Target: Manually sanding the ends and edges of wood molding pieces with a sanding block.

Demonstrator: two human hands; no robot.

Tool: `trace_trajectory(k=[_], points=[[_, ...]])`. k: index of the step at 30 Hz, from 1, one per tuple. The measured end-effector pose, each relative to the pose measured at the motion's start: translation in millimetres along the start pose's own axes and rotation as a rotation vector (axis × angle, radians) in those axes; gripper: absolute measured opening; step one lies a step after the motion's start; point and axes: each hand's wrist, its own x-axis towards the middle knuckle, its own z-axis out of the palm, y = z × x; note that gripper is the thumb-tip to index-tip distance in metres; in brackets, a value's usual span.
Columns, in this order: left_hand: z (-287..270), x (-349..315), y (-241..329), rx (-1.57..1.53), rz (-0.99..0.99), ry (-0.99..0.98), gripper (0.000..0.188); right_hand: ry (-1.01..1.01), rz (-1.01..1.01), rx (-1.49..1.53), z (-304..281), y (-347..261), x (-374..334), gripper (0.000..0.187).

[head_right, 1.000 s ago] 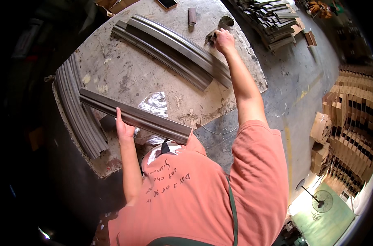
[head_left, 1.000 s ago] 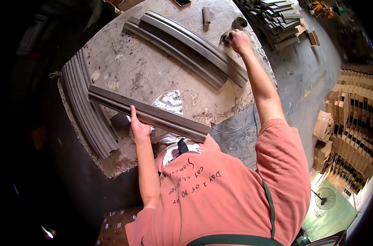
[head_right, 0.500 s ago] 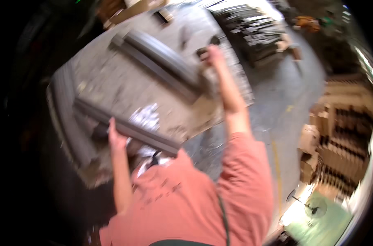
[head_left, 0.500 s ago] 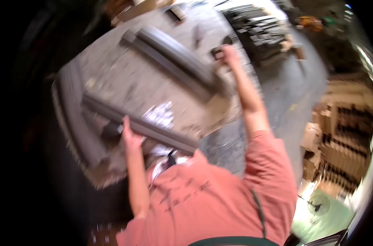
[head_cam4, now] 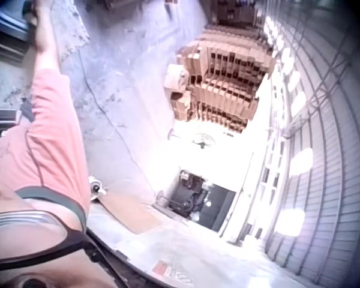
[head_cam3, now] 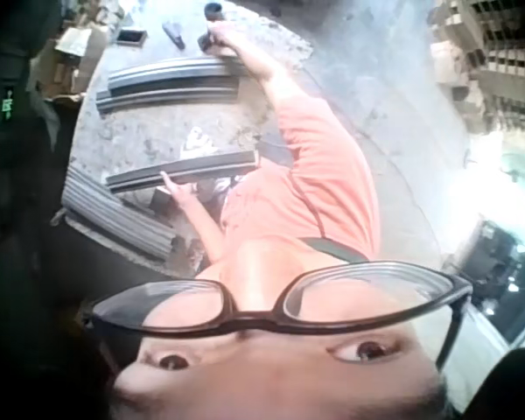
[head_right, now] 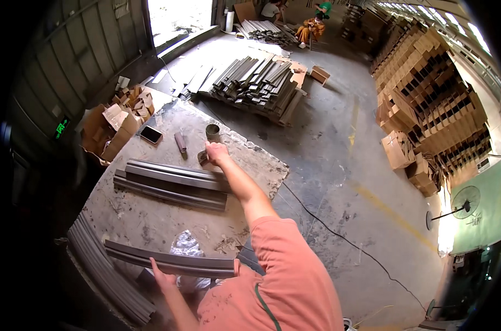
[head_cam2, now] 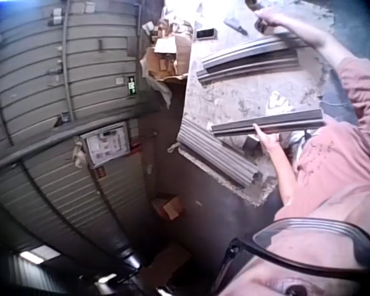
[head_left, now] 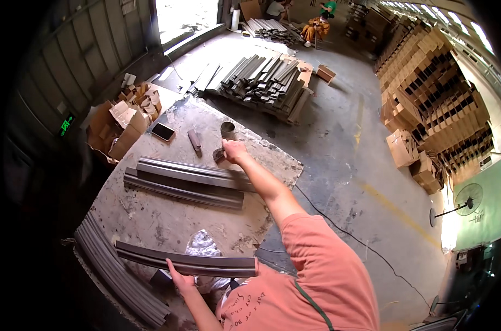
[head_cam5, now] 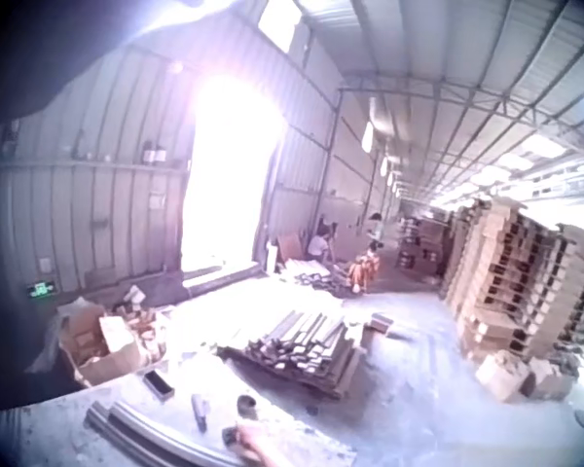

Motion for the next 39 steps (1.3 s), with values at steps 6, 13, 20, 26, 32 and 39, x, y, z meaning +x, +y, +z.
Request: trace_trajectory(k=[6, 13, 20, 26, 32, 39], points=[[8.5, -8.9, 11.6, -0.021, 0.036, -0.014, 0.061, 0.084, 0.114, 0.109, -19.9, 10.0, -26.1, 0.033], [47.2, -28.1, 26.5, -0.084, 0.024, -0.099, 0.047, 0.134, 0.35, 1.474, -50.5, 31.4, -94.9, 0.018], [73.9, -40.3, 76.3, 0.027, 0.165, -0.055, 0.042, -0.023, 0.112, 2.047, -108.2, -53.2, -247.5, 0.029], [70.5, -45.5, 109.6, 0.037, 0.106, -0.134, 0.034, 0.137, 0.045, 2.054, -116.4, -119.6, -348.7, 0.028], [68.8, -45.3, 104.5, 0.045, -0.027, -0.428, 0.037, 0.175, 0.115, 2.158, -96.4, -160.9, -427.8, 0.028], [58.6, -34.8, 92.5, 0.073, -0.122, -0.472, 0.041, 0.247, 0.226, 2.15, -101.9, -213.1, -483.0, 0.03]])
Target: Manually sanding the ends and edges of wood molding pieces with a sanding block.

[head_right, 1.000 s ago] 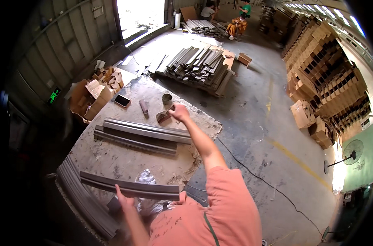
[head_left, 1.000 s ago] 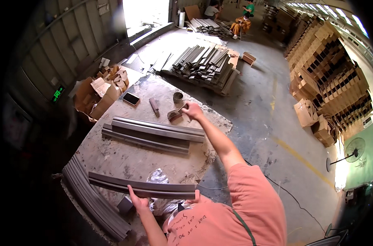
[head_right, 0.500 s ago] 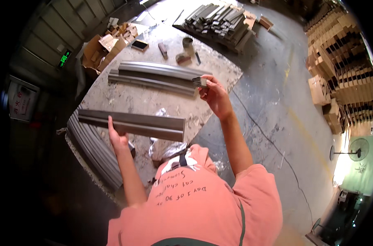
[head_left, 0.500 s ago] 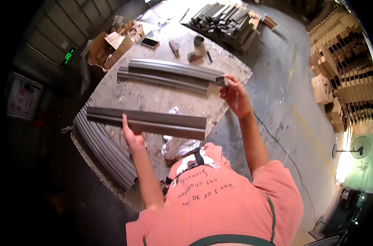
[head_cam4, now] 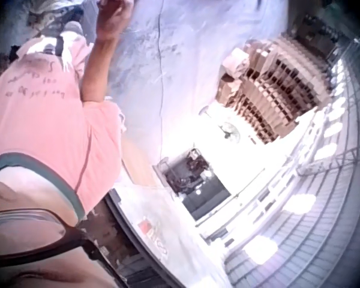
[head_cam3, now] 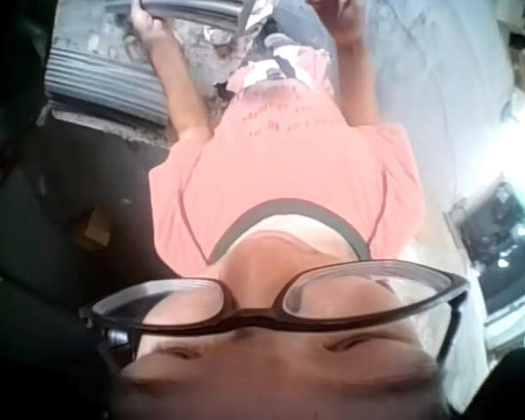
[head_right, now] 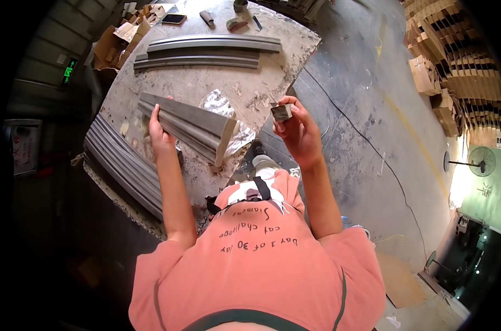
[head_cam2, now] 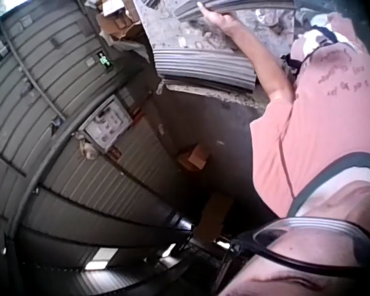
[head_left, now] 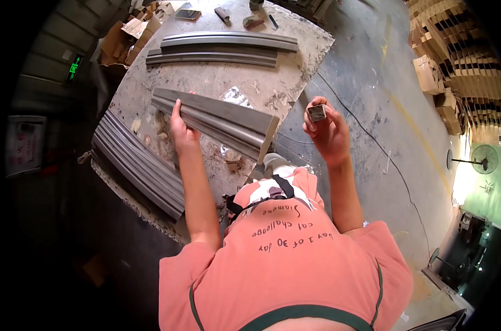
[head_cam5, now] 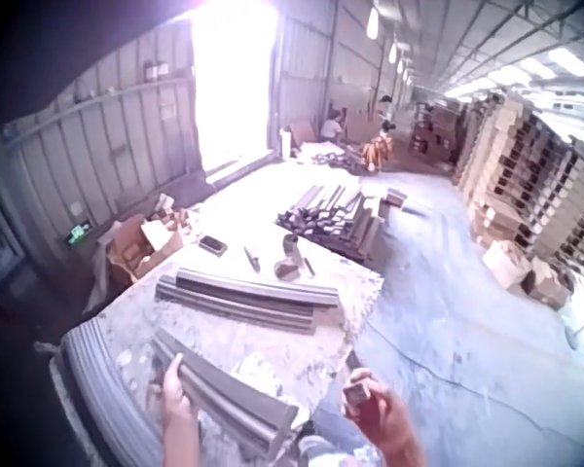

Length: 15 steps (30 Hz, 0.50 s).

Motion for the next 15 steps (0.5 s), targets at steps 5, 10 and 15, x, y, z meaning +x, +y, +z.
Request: trace_trajectory(k=[5, 10, 15], points=[[-12.1, 1.3, -11.3, -0.01, -0.059, -0.003, 0.034, 0.012, -0.04, 0.023, 10.0, 0.9, -14.3, 0.037], [8.0, -18.6, -28.9, -0.03, -0.047, 0.076, 0.023, -0.008, -0.046, 0.017, 16.0, -7.3, -9.3, 0.04], [66.7, -71.6, -57.4, -0.006, -0.102, 0.107, 0.016, -0.047, -0.056, 0.021, 13.8, -28.2, 0.9, 0.038]])
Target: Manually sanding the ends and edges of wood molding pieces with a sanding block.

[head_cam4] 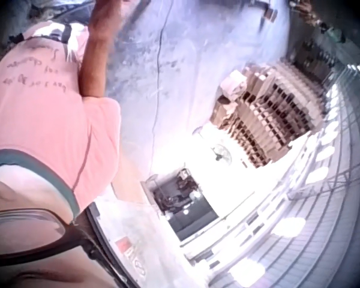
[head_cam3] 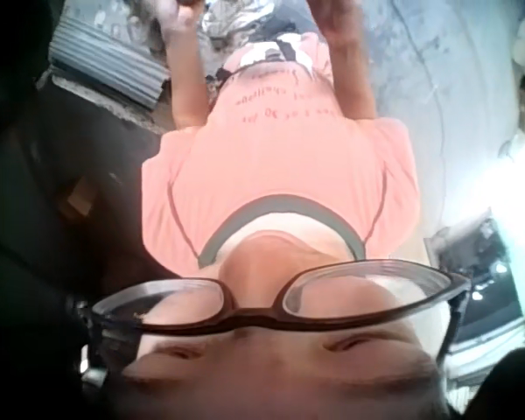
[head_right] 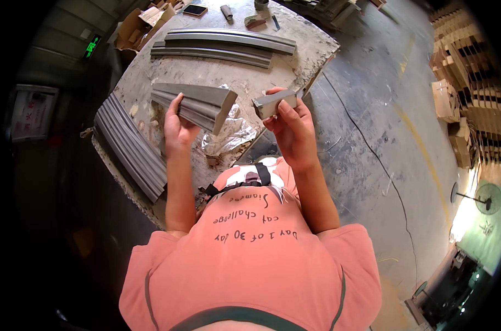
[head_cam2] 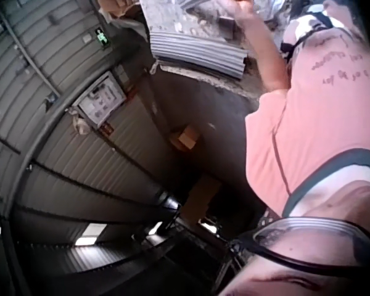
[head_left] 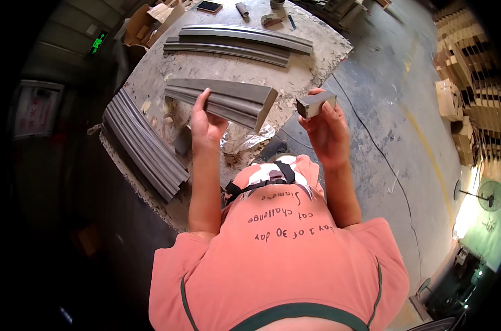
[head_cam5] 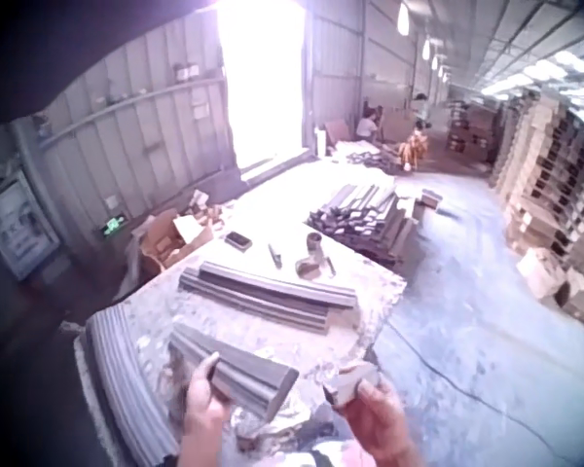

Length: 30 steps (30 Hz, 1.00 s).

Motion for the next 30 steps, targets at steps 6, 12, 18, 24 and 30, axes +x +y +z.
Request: trace_trajectory(k=[6, 12, 18, 24, 30], points=[[61.7, -44.8, -40.5, -0.028, 0.035, -0.068, 0.014, -0.119, -0.093, -0.116, -21.8, -17.7, 17.6, 0.03], [86.3, -59.6, -44.6, -0.121, 0.051, -0.248, 0.008, -0.081, -0.347, -0.19, -29.9, -35.2, 40.9, 0.028], [112.2, -60.3, -50.0, -0.094, 0.085, -0.101, 0.007, -0.054, -0.25, -0.243, -27.5, -43.1, 50.7, 0.034], [117.4, -58.8, -44.4, -0.059, 0.07, -0.084, 0.005, -0.2, -0.318, -0.22, 6.5, -24.7, 60.9, 0.031], [123.5, -60.3, -34.6, -0.076, 0.047, -0.091, 0.008, -0.256, -0.39, -0.354, 16.0, 3.5, 74.1, 0.031]])
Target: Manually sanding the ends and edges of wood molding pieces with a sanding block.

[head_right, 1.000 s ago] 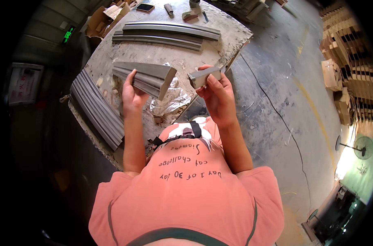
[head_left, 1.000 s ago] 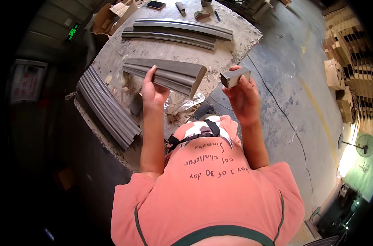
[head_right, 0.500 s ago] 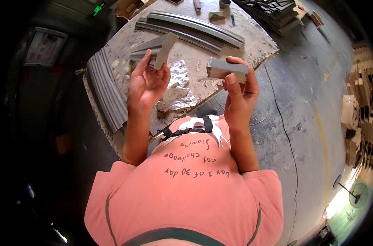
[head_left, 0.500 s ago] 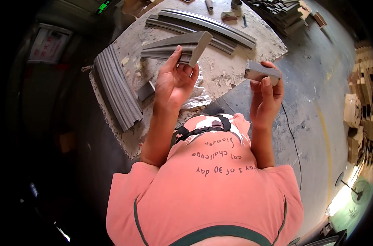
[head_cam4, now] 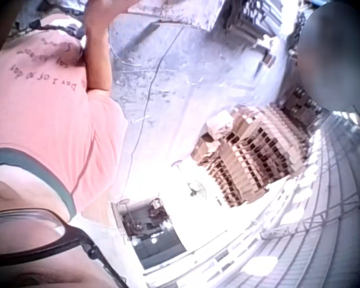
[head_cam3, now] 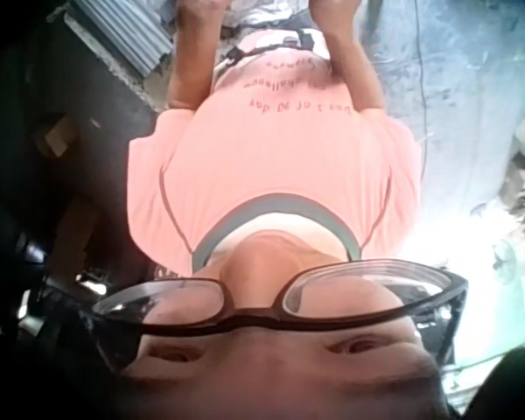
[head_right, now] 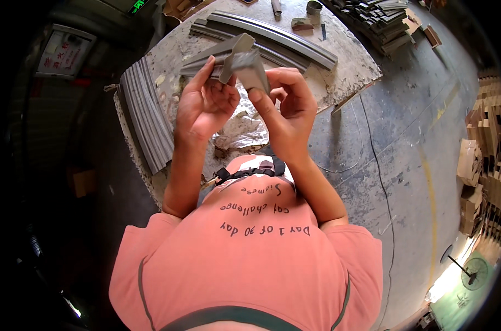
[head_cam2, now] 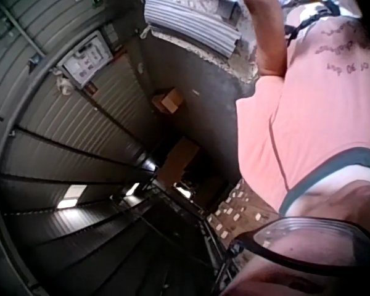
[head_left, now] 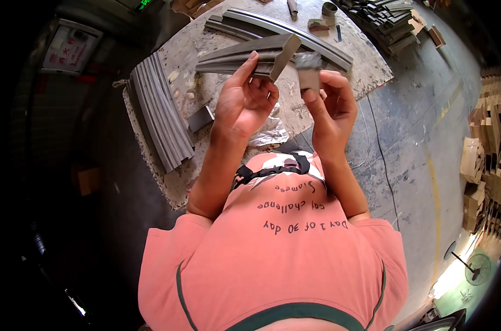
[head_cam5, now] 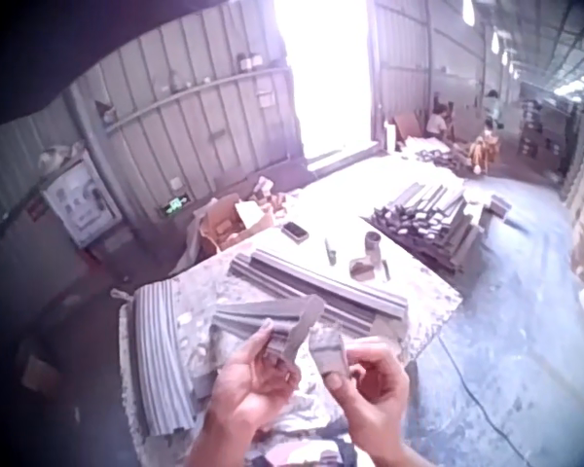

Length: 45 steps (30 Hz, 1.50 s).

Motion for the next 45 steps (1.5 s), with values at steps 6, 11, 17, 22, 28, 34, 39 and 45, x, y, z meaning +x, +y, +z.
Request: trace_trajectory(k=[6, 11, 17, 22, 28, 34, 39, 45], points=[[-1.7, 1.8, 6.7, 0.008, -0.019, -0.003, 0.008, 0.037, 0.086, 0.102, 15.7, 1.7, -1.8, 0.031], [-1.0, 0.0, 12.7, 0.036, -0.019, -0.057, 0.01, -0.002, 0.15, 0.103, 19.8, -1.1, -3.2, 0.027], [-2.2, 0.2, 14.8, 0.012, -0.046, -0.06, 0.012, 0.1, -0.113, -0.309, 20.8, 8.5, 2.3, 0.027], [-7.6, 3.0, 13.7, 0.041, -0.063, -0.129, 0.009, 0.094, -0.346, -0.593, 28.9, 10.3, 13.3, 0.032], [-9.1, 9.4, 18.3, 0.075, -0.053, -0.21, 0.009, -0.177, -0.485, -0.592, 31.0, 1.7, 4.4, 0.031], [-12.0, 9.6, 16.0, -0.006, -0.133, -0.218, 0.015, 0.011, -0.325, -0.588, 29.3, 5.2, 9.9, 0.031], [-9.7, 12.3, 20.8, 0.183, -0.027, -0.176, 0.009, -0.246, -0.435, -0.692, 32.7, -18.1, -1.8, 0.034], [-11.5, 15.0, 10.5, 0.034, -0.094, -0.175, 0.008, 0.126, -0.343, -0.714, 23.3, -16.0, 14.1, 0.034]])
